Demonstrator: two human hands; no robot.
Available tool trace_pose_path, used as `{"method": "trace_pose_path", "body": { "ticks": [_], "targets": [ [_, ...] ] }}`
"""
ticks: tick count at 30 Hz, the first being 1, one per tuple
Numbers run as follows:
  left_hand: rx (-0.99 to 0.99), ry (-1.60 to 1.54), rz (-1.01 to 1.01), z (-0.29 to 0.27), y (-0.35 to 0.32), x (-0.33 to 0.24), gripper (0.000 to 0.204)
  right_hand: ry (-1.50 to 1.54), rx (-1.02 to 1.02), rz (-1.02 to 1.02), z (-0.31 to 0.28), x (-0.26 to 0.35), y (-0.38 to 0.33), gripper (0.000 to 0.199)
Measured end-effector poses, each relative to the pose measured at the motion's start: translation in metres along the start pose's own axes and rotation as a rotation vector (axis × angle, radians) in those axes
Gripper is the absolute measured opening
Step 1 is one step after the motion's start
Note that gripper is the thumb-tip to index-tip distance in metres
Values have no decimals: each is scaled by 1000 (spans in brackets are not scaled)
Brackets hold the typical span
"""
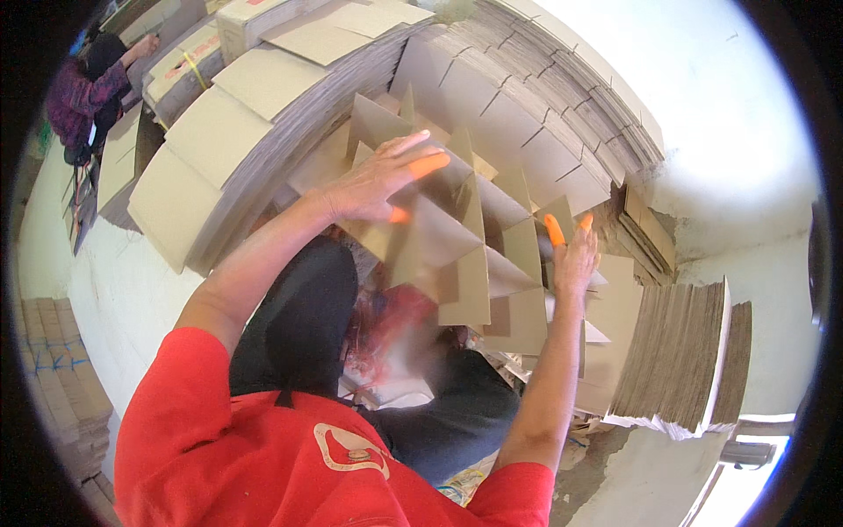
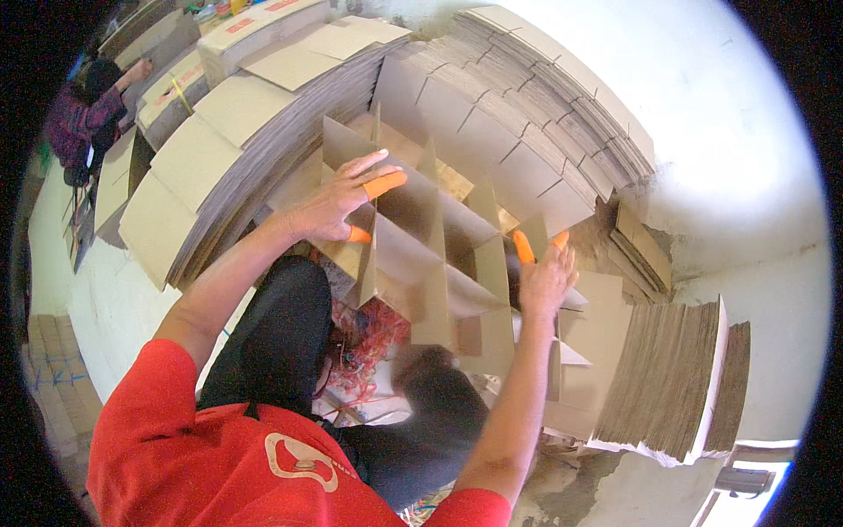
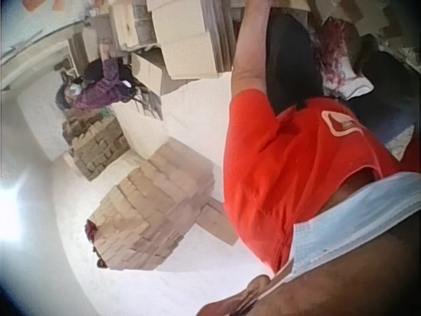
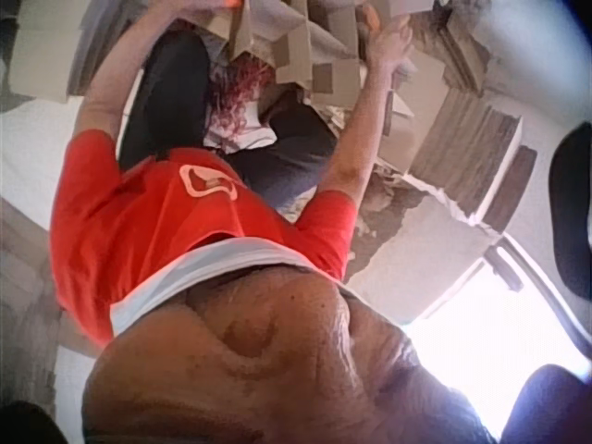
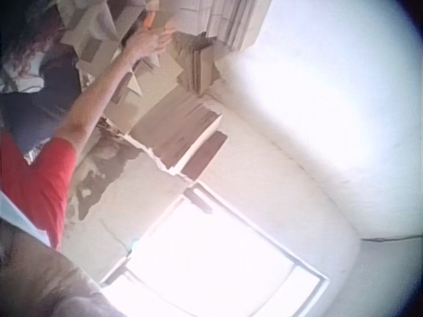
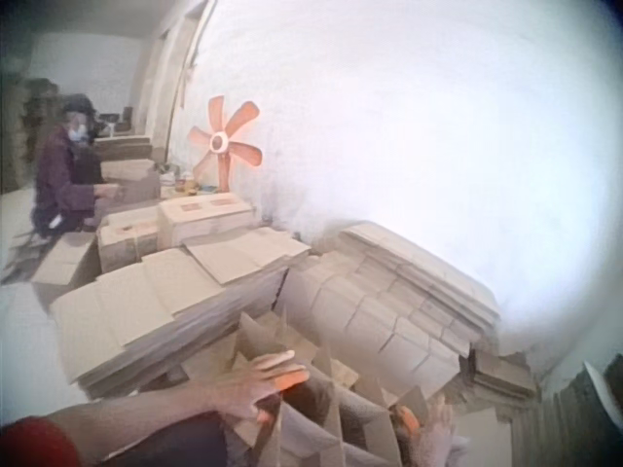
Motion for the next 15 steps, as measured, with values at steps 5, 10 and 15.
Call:
{"method": "trace_pose_path", "body": {
  "ticks": [5, 10, 15],
  "targets": [
    [103, 82, 4, 19, 41, 32, 96, 483, 695, 230, -36, 13, -25, 70],
    [207, 108, 110, 45, 74, 67, 67, 260, 681, -95, -28, 50, -84, 29],
    [370, 86, 224, 56, 110, 78, 39, 256, 490, -159, -11, 32, -77, 26]
  ]
}}
Point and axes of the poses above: each hand's wrist, its own y-axis towards the middle knuckle, its own z-axis out of the palm, x = y × z, the point moved 3 cm from there along y, towards the middle knuckle, and after that the axes turned 8 degrees about z, right-handed, at the moved point
